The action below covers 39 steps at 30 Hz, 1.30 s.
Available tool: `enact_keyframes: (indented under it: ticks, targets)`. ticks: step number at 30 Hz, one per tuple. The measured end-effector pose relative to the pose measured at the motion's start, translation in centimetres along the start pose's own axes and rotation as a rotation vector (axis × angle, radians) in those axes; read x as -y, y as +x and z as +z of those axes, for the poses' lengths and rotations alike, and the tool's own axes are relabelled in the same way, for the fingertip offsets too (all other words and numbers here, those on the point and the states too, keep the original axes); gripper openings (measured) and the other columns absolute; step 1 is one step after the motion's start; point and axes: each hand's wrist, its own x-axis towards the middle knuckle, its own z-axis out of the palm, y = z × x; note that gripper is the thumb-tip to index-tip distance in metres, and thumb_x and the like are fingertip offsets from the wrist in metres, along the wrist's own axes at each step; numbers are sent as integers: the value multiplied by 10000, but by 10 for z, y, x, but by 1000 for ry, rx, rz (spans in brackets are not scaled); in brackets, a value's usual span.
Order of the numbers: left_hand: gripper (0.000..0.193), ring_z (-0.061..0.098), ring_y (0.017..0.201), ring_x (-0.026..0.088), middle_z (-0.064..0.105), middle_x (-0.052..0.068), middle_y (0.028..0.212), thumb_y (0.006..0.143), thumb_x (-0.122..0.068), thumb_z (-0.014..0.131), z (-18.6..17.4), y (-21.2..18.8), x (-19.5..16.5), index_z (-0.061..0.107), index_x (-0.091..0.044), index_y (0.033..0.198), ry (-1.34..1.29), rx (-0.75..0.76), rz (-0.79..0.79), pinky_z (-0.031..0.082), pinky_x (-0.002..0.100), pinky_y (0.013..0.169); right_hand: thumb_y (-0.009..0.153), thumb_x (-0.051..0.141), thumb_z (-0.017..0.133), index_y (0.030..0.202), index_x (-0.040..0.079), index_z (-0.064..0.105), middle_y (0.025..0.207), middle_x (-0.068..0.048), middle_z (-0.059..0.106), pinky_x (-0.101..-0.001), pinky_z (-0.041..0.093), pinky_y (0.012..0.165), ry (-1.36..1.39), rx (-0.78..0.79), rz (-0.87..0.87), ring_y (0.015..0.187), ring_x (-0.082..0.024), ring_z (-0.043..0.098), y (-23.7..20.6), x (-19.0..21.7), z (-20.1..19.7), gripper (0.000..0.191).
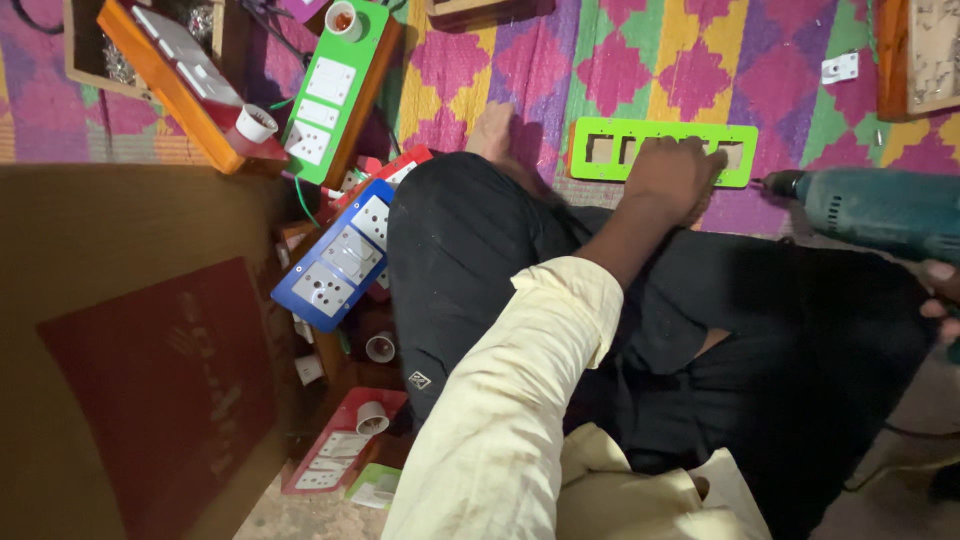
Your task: The person sits on the floor and uses a corded drill to fasten screws into multiple colorful plastic electrical extension boards. They handle several boards one by one, drilling into each unit while surrounded by loose components and other finished boards.
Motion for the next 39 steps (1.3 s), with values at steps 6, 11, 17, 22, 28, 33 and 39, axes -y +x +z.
enact_keyframes:
  ticks: [6, 11, 17, 22, 28, 33, 39]
  targets:
    - [177, 658, 1001, 298, 679, 44, 1020, 799, -236, 599, 1, -3, -9, 719, -198, 923, -7, -366, 54, 524, 461, 826, 1110, 479, 530, 1367, 52, 543, 853, -201, 658, -449, 479, 508, 298, 33, -41, 568, -252, 552, -14, -25, 4, 498]
    - [130, 663, 939, 273, 686, 25, 964, 824, -236, 631, 7, 2, -5, 740, -188, 878, -122, -226, 187, 546, 425, 772, 1122, 509, 508, 1383, 53, 530, 857, -203, 658, -458, 484, 520, 408, 53, -65, 571, -253, 551, -10, -36, 4, 526]
    - [147, 688, 896, 273, 695, 37, 959, 806, -225, 633, 10, -3, 6, 732, -153, 887, -163, -193, 247, 552, 426, 796, 1137, 545, 481, 1403, 53, 514, 863, -204, 657, -468, 490, 534, 459, 93, -86, 575, -254, 550, 0, -49, 10, 560]
    - [168, 686, 887, 271, 694, 50, 990, 837, -174, 604, 11, -5, 6, 724, -118, 939, -128, -232, 280, 547, 420, 802, 1149, 575, 459, 1419, 53, 501, 867, -206, 657, -477, 495, 546, 496, 99, -109, 579, -255, 549, 5, -56, 16, 589]
    - [199, 688, 899, 268, 669, 80, 1004, 837, -185, 611, 8, -8, 8, 704, -92, 986, -16, -213, 299, 549, 421, 790, 1164, 611, 432, 1439, 54, 485, 872, -207, 657, -488, 501, 561, 539, 90, -121, 583, -256, 548, 0, -67, 22, 624]
    - [168, 685, 895, 267, 667, 73, 1037, 850, -168, 610, 7, -6, 7, 696, -106, 980, -84, -201, 303, 559, 411, 804, 1119, 679, 475, 1486, 152, 463, 973, -183, 707, -473, 543, 565, 713, 229, -49, 570, -245, 604, 5, -56, 24, 643]
    - [159, 672, 900, 279, 637, 73, 1011, 851, -188, 607, 8, -5, 7, 672, -105, 970, -18, -186, 323, 549, 433, 807, 1119, 593, 499, 1393, 64, 484, 902, -178, 652, -479, 533, 633, 328, 16, -91, 655, -256, 593, -20, -33, 29, 596]
